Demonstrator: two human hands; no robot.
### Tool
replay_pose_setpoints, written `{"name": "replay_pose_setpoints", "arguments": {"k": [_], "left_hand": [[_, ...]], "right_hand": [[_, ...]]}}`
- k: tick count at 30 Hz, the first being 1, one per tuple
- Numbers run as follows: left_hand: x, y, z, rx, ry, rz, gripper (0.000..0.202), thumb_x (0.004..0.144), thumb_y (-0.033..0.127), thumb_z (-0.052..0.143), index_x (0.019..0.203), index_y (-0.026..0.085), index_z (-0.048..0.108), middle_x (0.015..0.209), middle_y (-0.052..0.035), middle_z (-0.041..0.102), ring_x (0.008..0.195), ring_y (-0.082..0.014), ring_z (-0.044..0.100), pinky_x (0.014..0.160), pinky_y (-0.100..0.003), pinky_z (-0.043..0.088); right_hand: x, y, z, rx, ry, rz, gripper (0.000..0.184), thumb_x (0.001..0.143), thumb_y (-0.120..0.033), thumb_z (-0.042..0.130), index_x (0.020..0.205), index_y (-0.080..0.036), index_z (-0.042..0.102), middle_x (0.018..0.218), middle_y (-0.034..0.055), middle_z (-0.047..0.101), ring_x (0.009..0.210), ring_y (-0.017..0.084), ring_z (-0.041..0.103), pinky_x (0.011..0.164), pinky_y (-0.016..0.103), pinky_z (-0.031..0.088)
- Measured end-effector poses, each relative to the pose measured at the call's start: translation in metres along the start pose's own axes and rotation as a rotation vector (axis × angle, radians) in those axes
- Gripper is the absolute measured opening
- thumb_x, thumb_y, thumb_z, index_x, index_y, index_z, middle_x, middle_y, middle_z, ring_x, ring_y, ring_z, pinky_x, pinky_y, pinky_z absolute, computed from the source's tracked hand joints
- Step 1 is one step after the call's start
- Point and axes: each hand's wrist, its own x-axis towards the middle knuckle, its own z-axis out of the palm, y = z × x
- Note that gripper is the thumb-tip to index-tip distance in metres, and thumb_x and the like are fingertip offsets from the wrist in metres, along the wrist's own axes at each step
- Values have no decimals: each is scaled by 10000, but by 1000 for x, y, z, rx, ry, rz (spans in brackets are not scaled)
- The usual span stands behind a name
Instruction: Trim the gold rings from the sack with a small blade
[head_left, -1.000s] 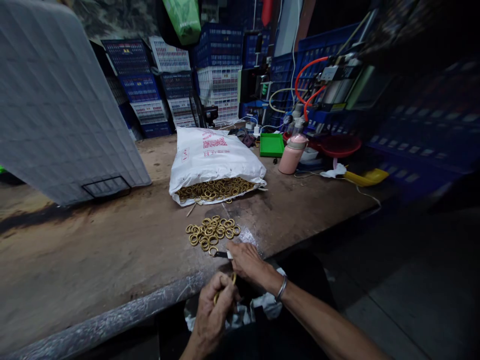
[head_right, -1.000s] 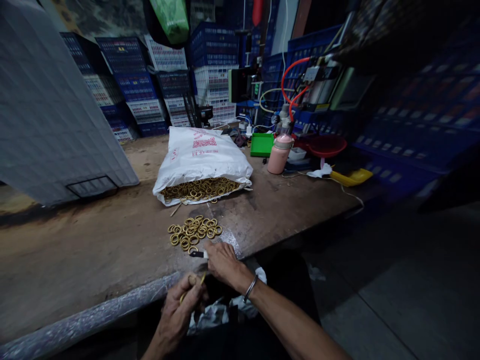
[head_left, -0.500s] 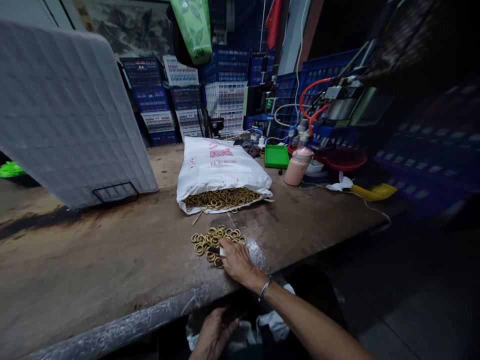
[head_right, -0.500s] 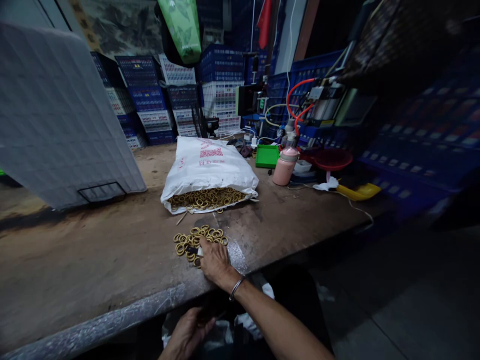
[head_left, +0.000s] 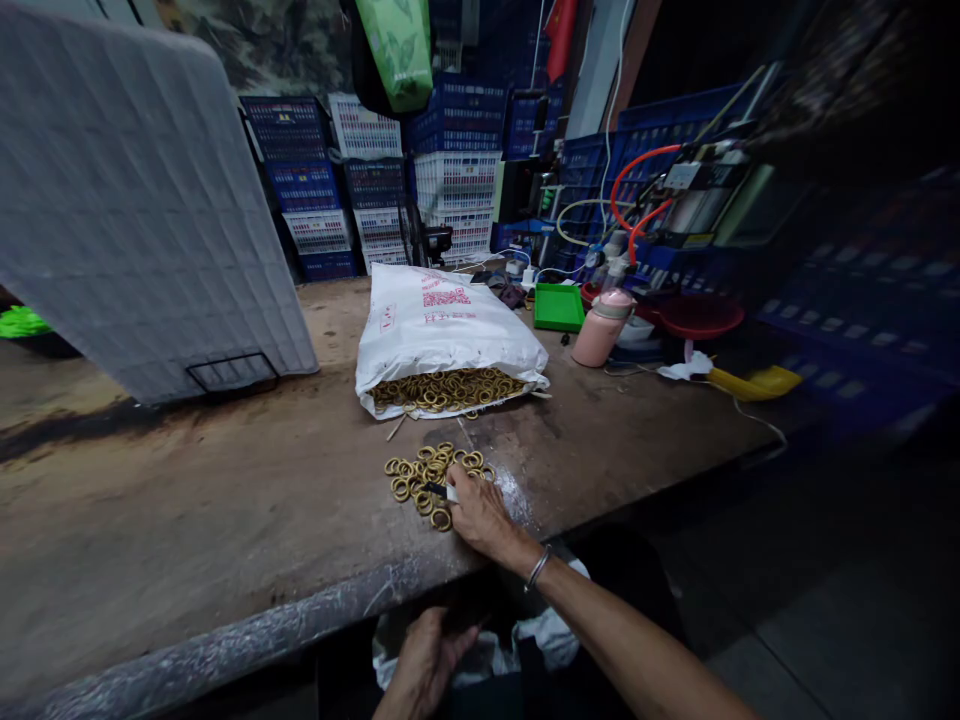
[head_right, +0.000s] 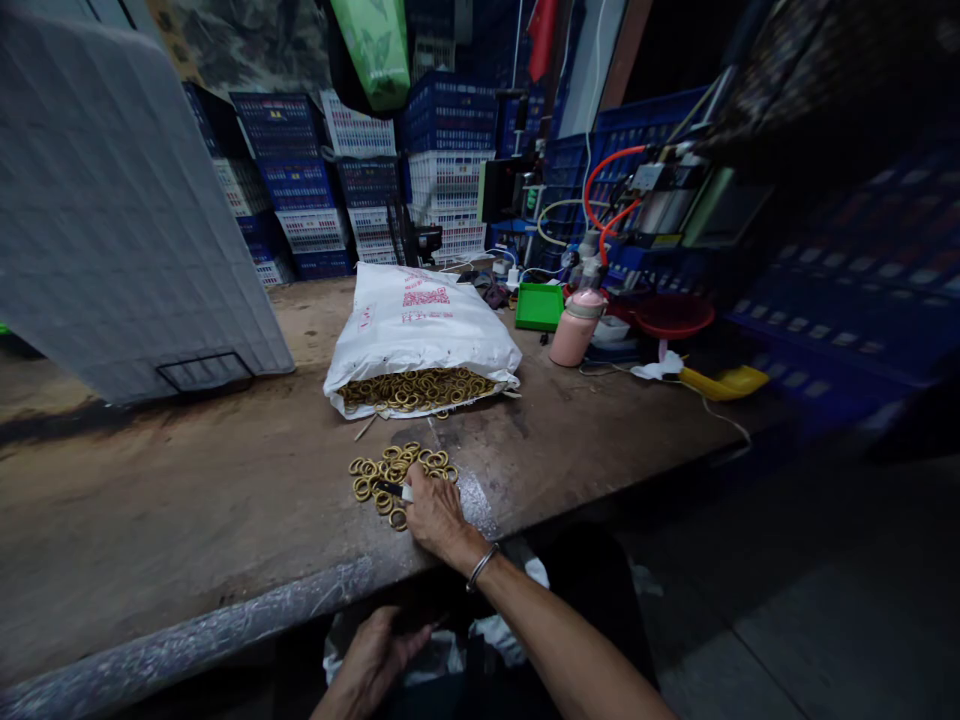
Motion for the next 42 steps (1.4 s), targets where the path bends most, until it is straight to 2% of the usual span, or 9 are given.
{"name": "replay_pose_setpoints", "arguments": {"k": [4,6,8,13,20,26,28,34,42], "left_hand": [[-24,3,10,157,-36,29,310,551,383,723,637,131,564,654,-62,616,564,-171,597,405,-226,442],[-38,12,17,288,-131,140,392,529,466,712,656,130,555,574,-27,578,419,-116,517,297,-181,346],[-49,27,25,366,-125,286,435,567,519,661,767,149,551,550,17,548,336,-74,428,259,-169,296],[-53,61,48,326,-6,495,491,629,496,624,992,204,470,477,104,431,329,-41,328,311,-139,253],[-48,68,60,435,-78,489,282,659,417,615,598,168,497,481,75,419,416,-55,358,426,-169,316],[-48,65,60,536,-88,675,241,670,397,612,654,157,605,606,12,566,582,-119,494,562,-202,404],[-48,64,59,536,-82,659,250,666,406,617,710,159,612,598,11,566,565,-118,499,534,-201,403],[-46,66,55,524,-101,339,351,715,518,515,656,172,514,418,78,407,334,-44,309,349,-153,241],[-43,67,48,331,-173,345,289,712,456,564,711,176,493,538,62,481,380,-31,357,384,-150,280]], "right_hand": [[-8,9,-4,210,25,-36,228,693,-95,438,893,-203,457,758,-1,580,674,133,526,582,209,296],[-15,13,-7,325,27,-84,194,708,-96,431,868,-204,452,751,-13,555,663,119,507,601,199,314],[-22,15,-11,421,35,-132,153,731,-112,427,850,-205,449,741,-22,530,662,111,486,616,194,327],[-40,9,-20,534,-14,-153,62,769,-158,439,812,-199,458,702,-30,506,638,105,467,608,200,339],[-48,6,-23,692,-95,-106,128,832,-300,422,803,-185,468,637,-45,479,594,91,453,581,198,352],[-42,5,-22,714,-130,-23,259,844,-391,391,738,-169,473,599,-58,418,575,79,404,533,190,309],[-41,4,-23,677,-135,-5,240,836,-361,407,709,-168,471,587,-62,401,568,77,387,521,190,289],[-41,-2,-23,617,-135,-34,202,831,-341,411,735,-178,483,564,-61,437,526,78,401,499,194,275],[-39,4,-19,498,-83,-20,151,832,-250,377,797,-179,505,650,-15,534,585,101,472,556,202,320]]}}
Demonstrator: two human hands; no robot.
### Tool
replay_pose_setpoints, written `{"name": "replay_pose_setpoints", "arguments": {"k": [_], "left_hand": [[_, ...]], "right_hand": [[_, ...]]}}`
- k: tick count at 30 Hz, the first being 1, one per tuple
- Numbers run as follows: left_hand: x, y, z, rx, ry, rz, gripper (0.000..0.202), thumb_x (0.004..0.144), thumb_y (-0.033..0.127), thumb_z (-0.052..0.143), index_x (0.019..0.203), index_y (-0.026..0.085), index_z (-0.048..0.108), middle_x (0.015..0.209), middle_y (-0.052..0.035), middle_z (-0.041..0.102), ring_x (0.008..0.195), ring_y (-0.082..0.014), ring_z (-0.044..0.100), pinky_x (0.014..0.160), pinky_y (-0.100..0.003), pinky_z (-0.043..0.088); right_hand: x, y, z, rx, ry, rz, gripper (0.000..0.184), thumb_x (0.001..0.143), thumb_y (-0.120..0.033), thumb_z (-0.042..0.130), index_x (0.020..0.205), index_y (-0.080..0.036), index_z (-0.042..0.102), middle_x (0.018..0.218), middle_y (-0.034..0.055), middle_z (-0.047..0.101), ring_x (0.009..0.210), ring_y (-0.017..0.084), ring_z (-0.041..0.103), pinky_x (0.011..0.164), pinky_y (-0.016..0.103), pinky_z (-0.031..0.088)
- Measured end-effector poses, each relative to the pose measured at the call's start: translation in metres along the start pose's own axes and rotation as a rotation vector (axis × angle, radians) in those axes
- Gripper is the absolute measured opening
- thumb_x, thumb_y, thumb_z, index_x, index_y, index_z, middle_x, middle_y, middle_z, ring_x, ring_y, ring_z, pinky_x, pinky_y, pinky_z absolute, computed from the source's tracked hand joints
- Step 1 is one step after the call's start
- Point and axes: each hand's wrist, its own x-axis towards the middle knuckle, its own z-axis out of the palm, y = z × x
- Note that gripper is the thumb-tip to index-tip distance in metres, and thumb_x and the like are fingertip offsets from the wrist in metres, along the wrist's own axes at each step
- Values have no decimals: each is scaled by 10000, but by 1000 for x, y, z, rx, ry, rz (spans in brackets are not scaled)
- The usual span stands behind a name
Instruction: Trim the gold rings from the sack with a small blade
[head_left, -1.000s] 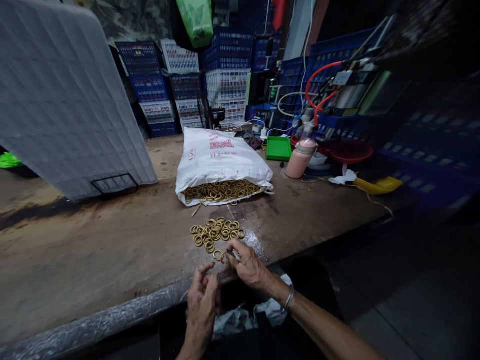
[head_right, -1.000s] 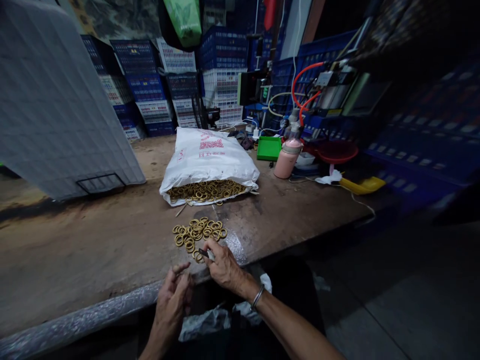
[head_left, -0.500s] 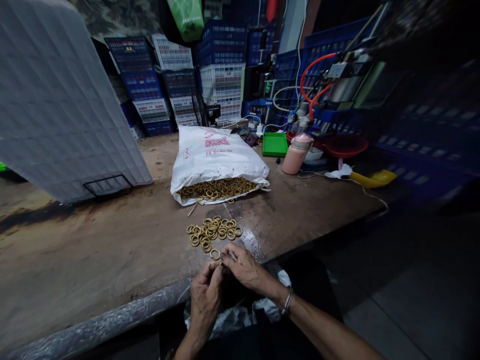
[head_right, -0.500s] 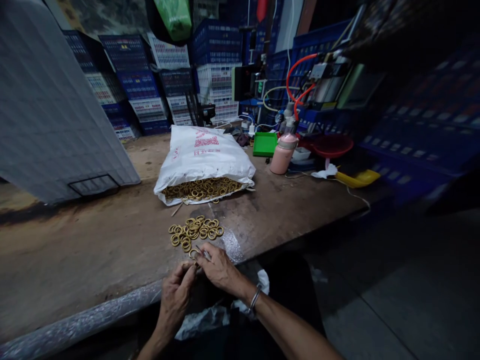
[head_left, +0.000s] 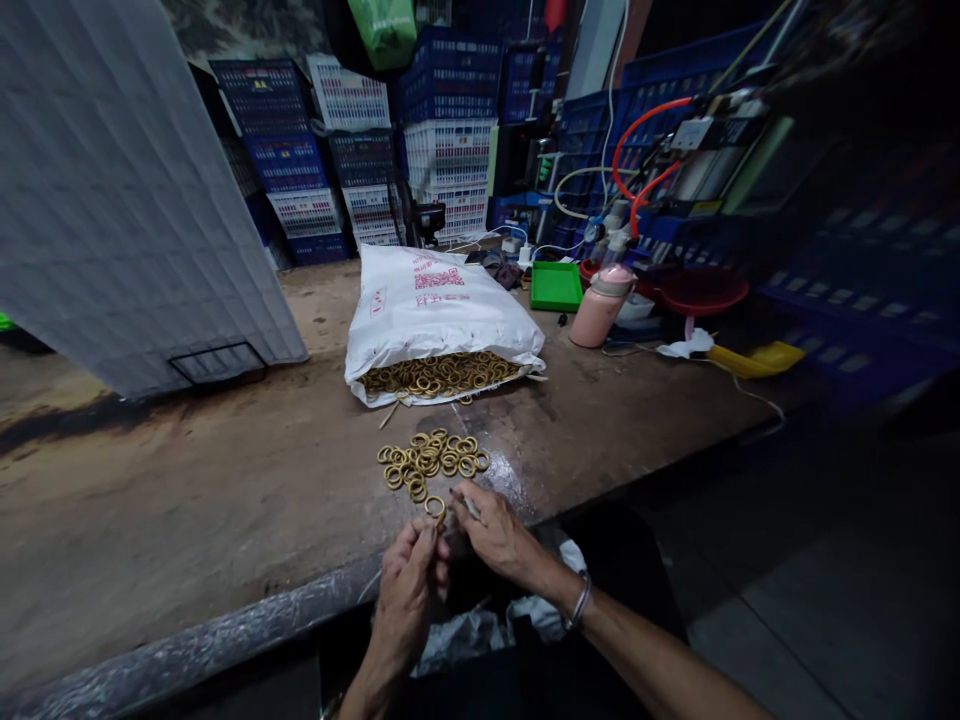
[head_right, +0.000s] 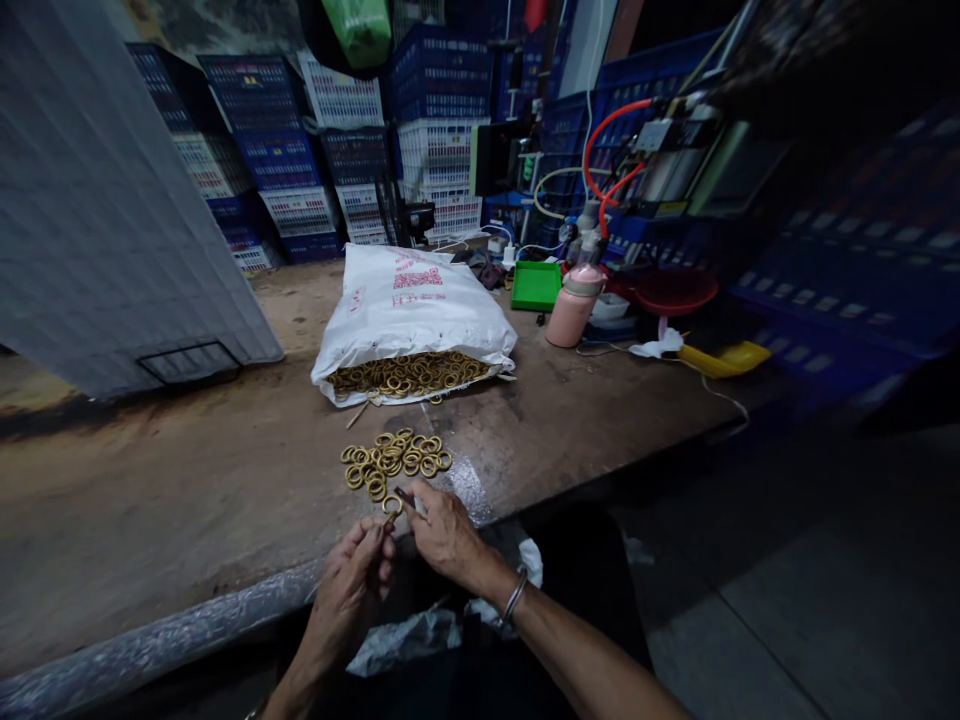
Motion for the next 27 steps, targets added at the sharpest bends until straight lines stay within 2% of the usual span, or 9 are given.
{"name": "replay_pose_setpoints", "arguments": {"k": [2,4,7,10,15,19,23,27], "left_hand": [[1,-1,-1,-32,13,9,301,689,458,589,725,176,493,550,60,490,384,-29,368,394,-153,294],[2,-2,-1,-49,23,15,309,676,457,605,741,178,492,563,59,501,391,-28,380,399,-152,301],[3,-4,-2,-54,22,12,310,679,449,608,779,181,490,557,61,506,395,-32,397,393,-149,303],[3,-4,-2,-48,40,12,328,663,446,624,792,177,487,534,62,513,387,-36,410,382,-146,305],[3,-2,0,-38,68,3,364,630,463,641,779,177,472,516,68,519,371,-32,408,372,-139,310],[2,-3,0,7,84,21,336,665,471,607,752,180,463,493,76,496,353,-28,382,354,-135,299],[-4,-3,-1,44,49,38,320,709,475,564,673,178,454,425,91,430,330,-26,344,339,-136,281],[-18,3,1,-30,-17,89,285,704,426,603,680,165,490,470,71,481,348,-29,371,352,-150,321]], "right_hand": [[-3,5,3,-113,-36,-47,122,779,-176,412,845,-187,514,679,-6,558,614,111,492,568,206,314],[-6,10,6,-220,-80,-92,203,715,-124,430,890,-189,509,692,-1,571,628,122,502,570,214,301],[-10,12,11,-329,-111,-148,301,662,-107,426,946,-182,490,728,13,583,648,136,508,580,227,287],[-10,10,11,-377,-131,-170,314,661,-101,400,954,-179,479,752,21,588,650,136,510,583,235,276],[-10,4,11,-434,-116,-136,278,680,-106,383,937,-166,471,727,32,594,625,141,517,551,243,252],[-9,3,13,-470,-141,-108,318,660,-100,390,965,-159,456,723,35,605,611,144,525,539,244,241],[-5,6,12,-537,-155,-81,320,672,-103,393,980,-157,462,729,45,607,626,153,532,536,251,235],[3,9,6,-607,-109,-1,288,712,-120,382,985,-154,468,725,53,601,617,155,522,538,255,235]]}}
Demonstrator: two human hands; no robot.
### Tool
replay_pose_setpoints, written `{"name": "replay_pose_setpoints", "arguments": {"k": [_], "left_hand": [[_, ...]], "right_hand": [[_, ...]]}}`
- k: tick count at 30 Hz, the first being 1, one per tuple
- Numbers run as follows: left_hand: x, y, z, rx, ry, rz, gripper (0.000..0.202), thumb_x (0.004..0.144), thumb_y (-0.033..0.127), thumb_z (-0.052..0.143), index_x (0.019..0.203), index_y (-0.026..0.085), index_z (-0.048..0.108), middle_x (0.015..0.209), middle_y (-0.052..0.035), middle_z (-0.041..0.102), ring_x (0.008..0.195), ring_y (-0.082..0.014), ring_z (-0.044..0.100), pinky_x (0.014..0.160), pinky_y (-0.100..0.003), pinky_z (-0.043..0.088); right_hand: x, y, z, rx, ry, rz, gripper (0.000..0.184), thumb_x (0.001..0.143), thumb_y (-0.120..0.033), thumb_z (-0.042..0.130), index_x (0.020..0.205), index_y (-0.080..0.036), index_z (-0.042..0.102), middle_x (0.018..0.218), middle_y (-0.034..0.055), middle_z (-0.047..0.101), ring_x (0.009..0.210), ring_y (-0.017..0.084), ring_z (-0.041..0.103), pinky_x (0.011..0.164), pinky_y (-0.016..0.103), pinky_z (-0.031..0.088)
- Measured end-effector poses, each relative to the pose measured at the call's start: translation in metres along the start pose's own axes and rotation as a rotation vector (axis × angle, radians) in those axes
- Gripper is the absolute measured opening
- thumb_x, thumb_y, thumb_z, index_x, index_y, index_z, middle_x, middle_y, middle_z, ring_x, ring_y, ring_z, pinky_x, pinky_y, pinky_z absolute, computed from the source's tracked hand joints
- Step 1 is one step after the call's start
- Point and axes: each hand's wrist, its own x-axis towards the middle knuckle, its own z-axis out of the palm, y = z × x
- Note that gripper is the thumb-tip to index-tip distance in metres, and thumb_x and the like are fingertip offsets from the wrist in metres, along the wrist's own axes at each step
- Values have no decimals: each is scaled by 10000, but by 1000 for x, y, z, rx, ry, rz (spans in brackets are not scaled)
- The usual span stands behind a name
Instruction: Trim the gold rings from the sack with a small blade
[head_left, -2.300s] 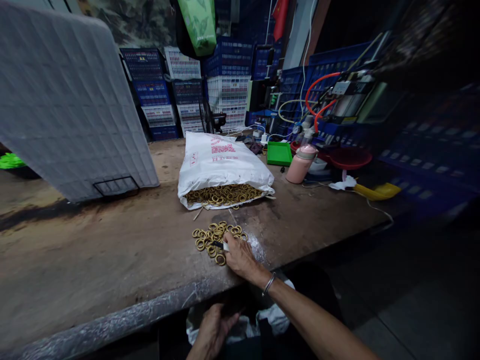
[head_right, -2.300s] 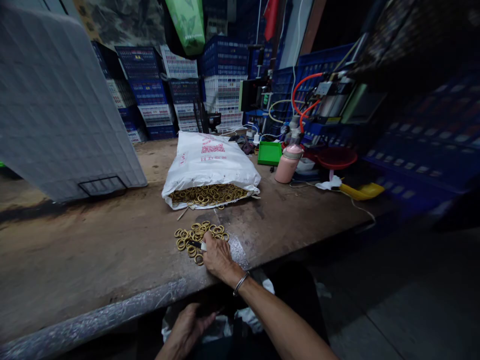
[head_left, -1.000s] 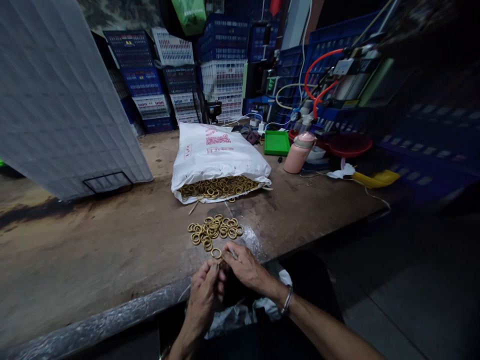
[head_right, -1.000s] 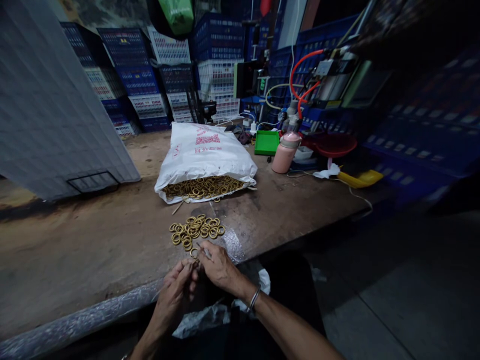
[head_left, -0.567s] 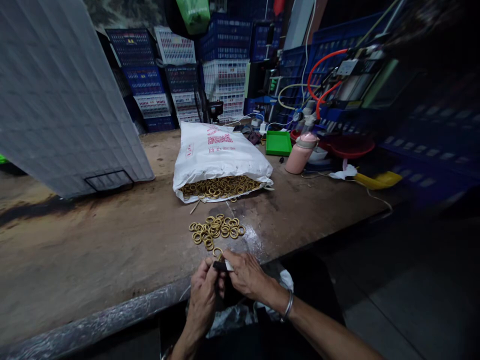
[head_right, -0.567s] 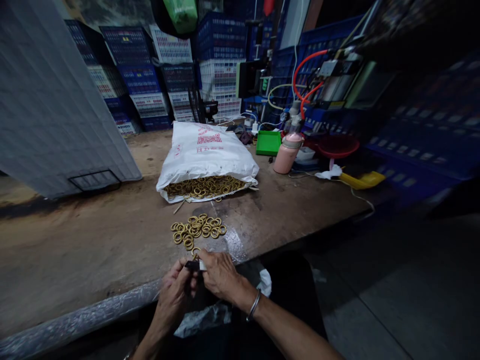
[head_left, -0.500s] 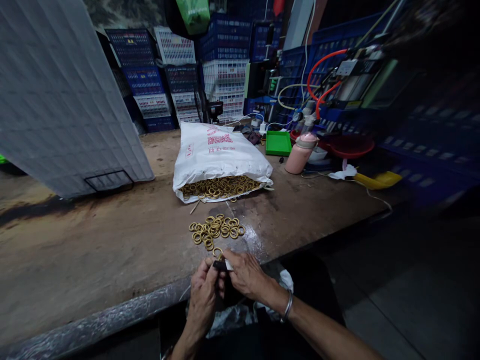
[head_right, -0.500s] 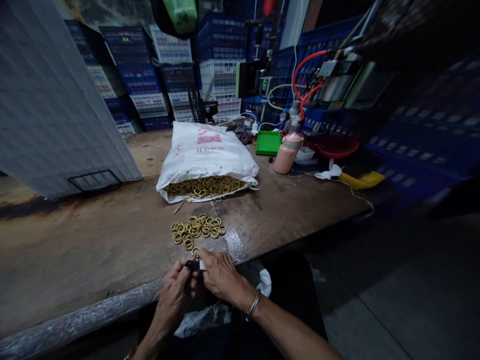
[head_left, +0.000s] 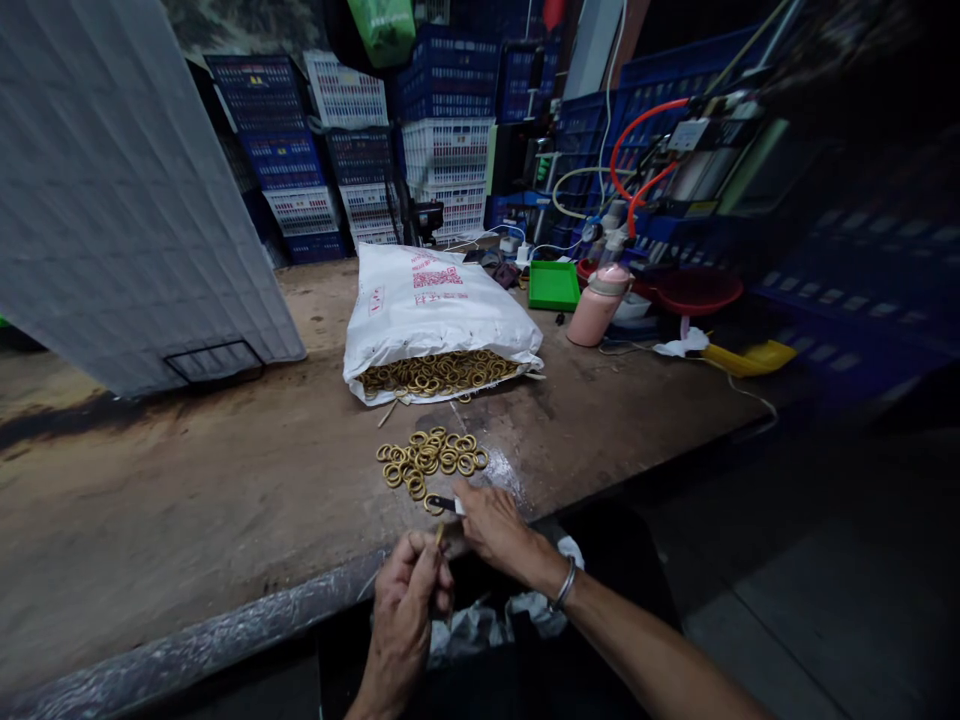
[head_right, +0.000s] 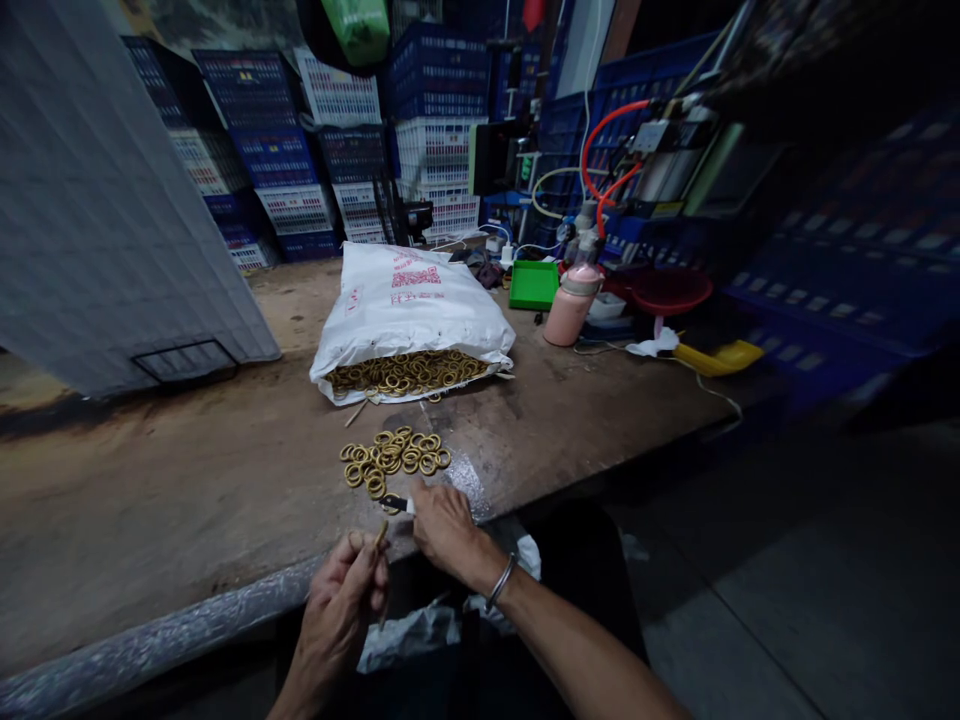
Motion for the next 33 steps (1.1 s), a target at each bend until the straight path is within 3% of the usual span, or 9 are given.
{"name": "replay_pose_setpoints", "arguments": {"k": [3,8,12,15,18,21,26,30,33], "left_hand": [[-3,5,1,-153,-34,-25,246,702,384,622,727,160,527,555,39,542,401,-50,432,368,-168,361],[4,3,-7,-299,6,-59,229,686,322,651,747,114,578,769,-63,621,603,-120,568,428,-192,420],[7,8,-13,-393,29,-97,143,677,240,656,752,138,589,744,-38,618,603,-117,571,449,-190,427],[8,14,-16,-476,31,-158,190,633,215,679,799,157,609,691,-15,611,568,-101,548,462,-190,432],[9,17,-16,-518,62,-208,185,580,227,712,699,131,610,648,-9,596,540,-89,527,464,-190,431],[11,14,-14,-436,87,-174,207,585,267,719,641,130,574,642,-2,586,545,-89,523,444,-175,406],[16,7,-9,-152,94,-37,284,665,368,654,840,175,540,539,65,507,422,-48,418,372,-139,300],[20,6,-7,-50,125,-20,369,639,414,658,880,188,496,394,125,377,320,-34,292,333,-136,212],[21,9,-6,-67,124,-26,412,589,396,697,881,183,501,425,110,435,350,-46,367,365,-144,264]], "right_hand": [[5,-1,-1,28,28,4,263,715,-129,394,967,-159,462,724,46,594,614,150,510,537,251,238],[11,-10,8,95,118,-48,230,751,-181,422,980,-182,439,879,58,583,756,161,516,609,249,272],[17,-14,15,83,145,-44,226,763,-210,430,989,-197,436,933,53,570,800,168,516,628,259,273],[17,-14,14,85,157,-41,235,751,-189,432,986,-198,437,922,46,568,786,163,516,618,256,273],[15,-12,9,114,175,-61,210,741,-157,424,946,-192,448,877,38,566,748,153,512,608,247,278],[11,-11,3,206,189,-126,197,727,-110,411,902,-192,451,825,18,560,705,135,501,603,227,288],[2,-10,-1,339,224,-188,258,663,-42,417,867,-196,451,774,1,550,698,127,492,621,209,302],[-4,-11,-3,380,226,-214,251,656,-38,416,847,-197,458,767,7,549,705,134,496,621,214,310],[-6,-12,-5,445,221,-221,209,679,-60,422,829,-199,464,755,5,552,697,136,504,617,216,322]]}}
